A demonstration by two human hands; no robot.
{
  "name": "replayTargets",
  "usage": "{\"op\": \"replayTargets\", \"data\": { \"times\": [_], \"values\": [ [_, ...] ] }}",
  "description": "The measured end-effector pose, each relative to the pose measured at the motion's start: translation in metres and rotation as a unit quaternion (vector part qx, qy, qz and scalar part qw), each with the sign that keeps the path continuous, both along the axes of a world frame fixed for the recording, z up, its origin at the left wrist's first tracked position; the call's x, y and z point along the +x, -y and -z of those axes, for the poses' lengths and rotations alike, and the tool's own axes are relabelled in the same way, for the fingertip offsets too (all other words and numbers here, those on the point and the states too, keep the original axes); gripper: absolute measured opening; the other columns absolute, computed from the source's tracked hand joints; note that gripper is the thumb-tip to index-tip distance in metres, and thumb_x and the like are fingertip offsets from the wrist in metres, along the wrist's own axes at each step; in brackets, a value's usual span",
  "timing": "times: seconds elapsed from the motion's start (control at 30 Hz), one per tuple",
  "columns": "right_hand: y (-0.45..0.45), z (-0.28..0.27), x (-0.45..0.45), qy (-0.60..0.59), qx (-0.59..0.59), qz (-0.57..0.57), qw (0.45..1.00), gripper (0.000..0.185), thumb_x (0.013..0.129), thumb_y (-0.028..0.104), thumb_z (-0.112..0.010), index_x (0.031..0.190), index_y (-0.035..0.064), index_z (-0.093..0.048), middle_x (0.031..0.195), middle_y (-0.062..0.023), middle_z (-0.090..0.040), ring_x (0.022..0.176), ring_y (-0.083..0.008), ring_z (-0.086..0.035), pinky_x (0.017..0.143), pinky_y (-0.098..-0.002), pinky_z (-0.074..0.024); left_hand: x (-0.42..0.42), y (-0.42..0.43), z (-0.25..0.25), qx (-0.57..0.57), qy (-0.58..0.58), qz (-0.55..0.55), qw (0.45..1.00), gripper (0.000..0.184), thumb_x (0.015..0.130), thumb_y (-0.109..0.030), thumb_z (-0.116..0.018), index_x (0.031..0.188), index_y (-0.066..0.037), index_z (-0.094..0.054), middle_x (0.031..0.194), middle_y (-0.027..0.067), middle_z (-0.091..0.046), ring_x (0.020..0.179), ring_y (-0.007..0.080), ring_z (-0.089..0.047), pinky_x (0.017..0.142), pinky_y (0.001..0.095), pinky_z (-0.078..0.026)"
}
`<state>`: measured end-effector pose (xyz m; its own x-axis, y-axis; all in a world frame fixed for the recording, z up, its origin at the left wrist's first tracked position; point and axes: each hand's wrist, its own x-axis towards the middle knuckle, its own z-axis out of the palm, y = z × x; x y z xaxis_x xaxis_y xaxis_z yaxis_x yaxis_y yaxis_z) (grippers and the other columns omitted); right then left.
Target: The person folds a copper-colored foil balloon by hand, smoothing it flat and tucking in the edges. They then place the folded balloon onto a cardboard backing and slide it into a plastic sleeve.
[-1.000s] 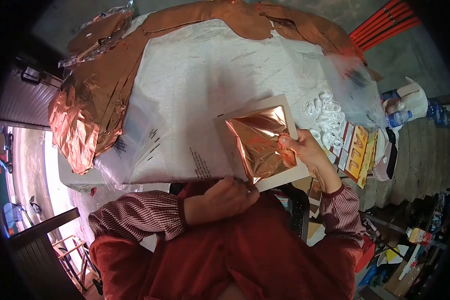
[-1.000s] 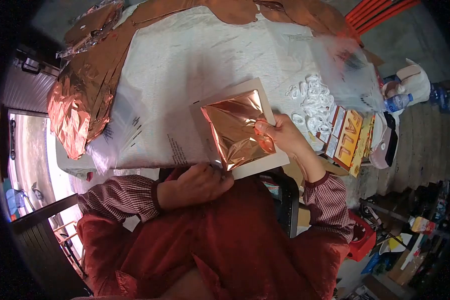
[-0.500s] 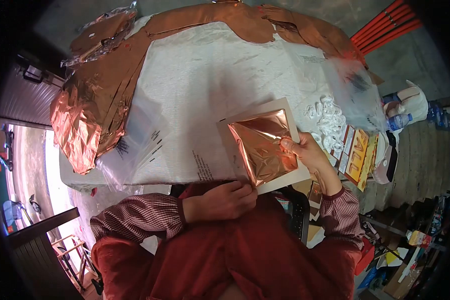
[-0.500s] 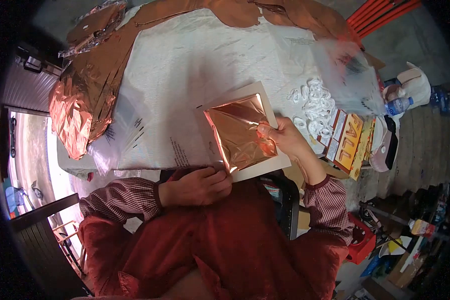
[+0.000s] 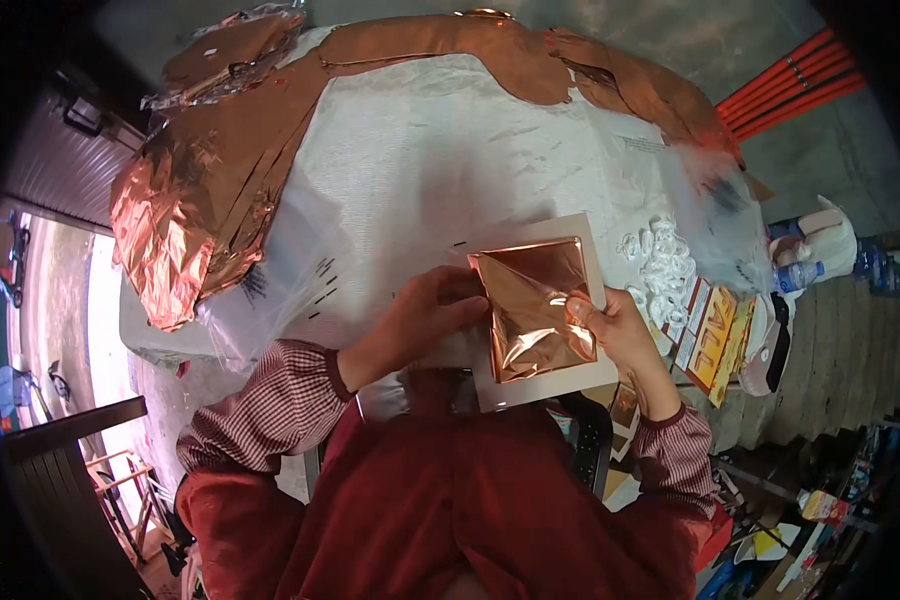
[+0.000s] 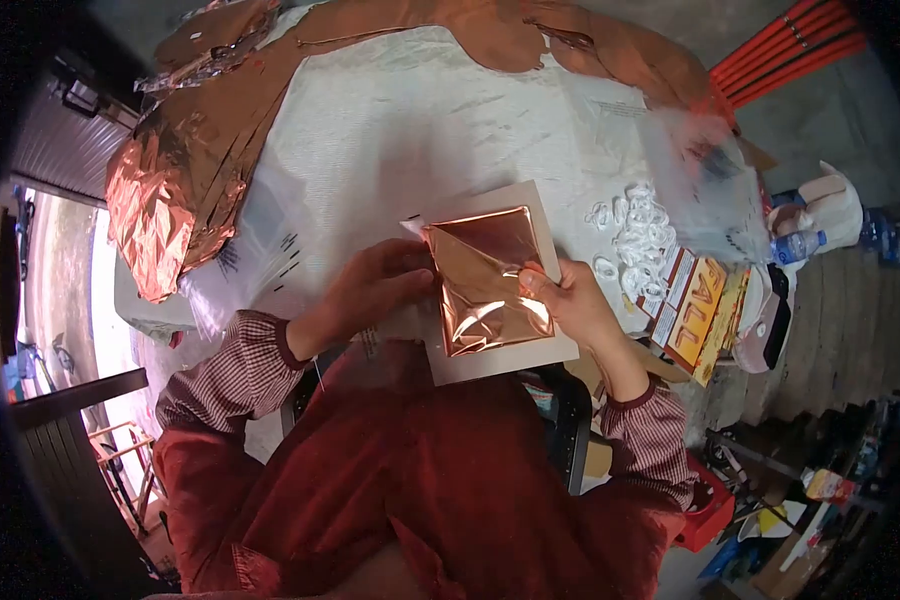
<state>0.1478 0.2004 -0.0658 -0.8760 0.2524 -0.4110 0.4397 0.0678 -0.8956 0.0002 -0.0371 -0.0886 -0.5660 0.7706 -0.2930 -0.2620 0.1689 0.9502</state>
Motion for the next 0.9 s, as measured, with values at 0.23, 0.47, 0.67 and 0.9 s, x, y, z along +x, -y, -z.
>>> {"op": "replayTargets", "data": {
  "times": [0.23, 0.47, 0.67, 0.9],
  "values": [
    [0.006, 0.0, -0.002, -0.05, 0.046, 0.004, 0.998, 0.019, 0.095, 0.019, -0.062, 0.097, 0.0006, -0.065, 0.081, 0.0019, -0.062, 0.074, -0.0043, -0.054, 0.066, -0.0213, -0.0444, -0.004, -0.011, -0.013, -0.034, 0.052, -0.005, 0.998, 0.041, 0.089, -0.014, -0.067, 0.12, 0.008, -0.054, 0.11, 0.0131, -0.065, 0.098, 0.0163, -0.063, 0.085, 0.0293, -0.052],
    [0.006, 0.0, -0.008, -0.007, -0.02, 0.048, 0.999, 0.021, 0.095, 0.021, -0.061, 0.09, 0.0009, -0.064, 0.075, 0.0008, -0.061, 0.065, -0.0052, -0.053, 0.056, -0.0222, -0.0433, 0.003, -0.02, -0.011, -0.011, 0.075, -0.079, 0.994, 0.039, 0.088, -0.015, -0.068, 0.116, 0.009, -0.056, 0.102, 0.0138, -0.067, 0.091, 0.0159, -0.064, 0.078, 0.0278, -0.053],
    [0.005, 0.007, -0.014, -0.009, -0.041, 0.054, 0.998, 0.021, 0.094, 0.022, -0.062, 0.09, 0.0009, -0.064, 0.073, 0.0, -0.061, 0.063, -0.0062, -0.054, 0.054, -0.0225, -0.0424, 0.002, -0.023, 0.015, 0.014, 0.058, -0.068, 0.996, 0.037, 0.088, -0.018, -0.067, 0.113, 0.008, -0.058, 0.101, 0.0106, -0.067, 0.087, 0.0128, -0.062, 0.077, 0.0266, -0.051],
    [0.003, 0.023, -0.033, -0.006, -0.107, 0.076, 0.991, 0.021, 0.093, 0.021, -0.063, 0.099, 0.0004, -0.063, 0.08, -0.0028, -0.065, 0.062, -0.0094, -0.059, 0.05, -0.0241, -0.0465, -0.01, -0.029, 0.01, 0.055, 0.094, -0.09, 0.99, 0.034, 0.09, -0.012, -0.064, 0.118, 0.007, -0.056, 0.107, 0.0091, -0.065, 0.095, 0.0126, -0.061, 0.085, 0.026, -0.049]
  ]
}}
